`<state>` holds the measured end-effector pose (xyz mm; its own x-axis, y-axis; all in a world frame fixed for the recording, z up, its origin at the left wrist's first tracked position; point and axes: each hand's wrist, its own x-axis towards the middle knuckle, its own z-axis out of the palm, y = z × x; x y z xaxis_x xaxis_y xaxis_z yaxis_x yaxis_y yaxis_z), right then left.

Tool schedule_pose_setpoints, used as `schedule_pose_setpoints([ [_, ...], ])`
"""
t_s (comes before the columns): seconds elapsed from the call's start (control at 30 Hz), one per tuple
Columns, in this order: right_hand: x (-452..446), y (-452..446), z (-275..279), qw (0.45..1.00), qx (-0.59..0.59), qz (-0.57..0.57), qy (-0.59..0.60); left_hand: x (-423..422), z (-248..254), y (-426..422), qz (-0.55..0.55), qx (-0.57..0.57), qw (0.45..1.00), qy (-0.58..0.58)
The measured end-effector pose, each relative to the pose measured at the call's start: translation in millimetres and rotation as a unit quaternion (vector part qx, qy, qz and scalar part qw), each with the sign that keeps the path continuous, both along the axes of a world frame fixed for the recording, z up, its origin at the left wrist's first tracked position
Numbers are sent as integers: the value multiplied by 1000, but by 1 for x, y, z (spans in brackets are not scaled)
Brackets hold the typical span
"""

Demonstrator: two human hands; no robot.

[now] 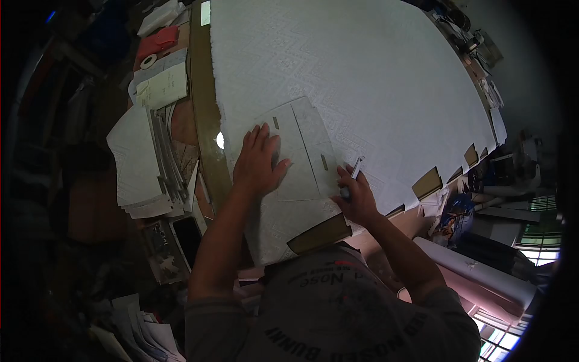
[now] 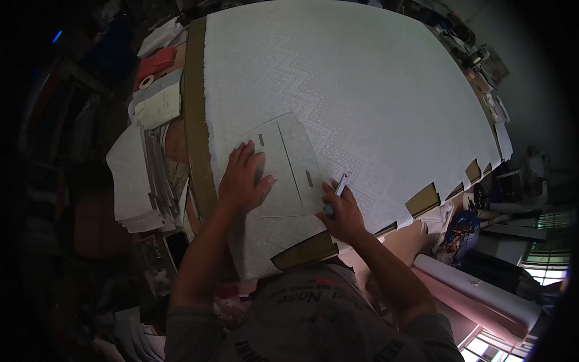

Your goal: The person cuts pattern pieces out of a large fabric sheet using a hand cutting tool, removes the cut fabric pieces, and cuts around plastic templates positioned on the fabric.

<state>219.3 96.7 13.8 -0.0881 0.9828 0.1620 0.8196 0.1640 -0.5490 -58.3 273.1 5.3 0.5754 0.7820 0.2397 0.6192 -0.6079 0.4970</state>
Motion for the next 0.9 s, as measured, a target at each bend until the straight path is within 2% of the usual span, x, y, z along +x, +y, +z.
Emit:
schedule_pose_setpoints([
  [0.43, 2, -4, -7, 999, 21, -23, 18, -4, 13, 2, -21, -6, 998, 51],
  [0.9, 4, -4, -7, 999, 48, -3, 14, 1, 14, -2, -8, 11, 999, 37],
])
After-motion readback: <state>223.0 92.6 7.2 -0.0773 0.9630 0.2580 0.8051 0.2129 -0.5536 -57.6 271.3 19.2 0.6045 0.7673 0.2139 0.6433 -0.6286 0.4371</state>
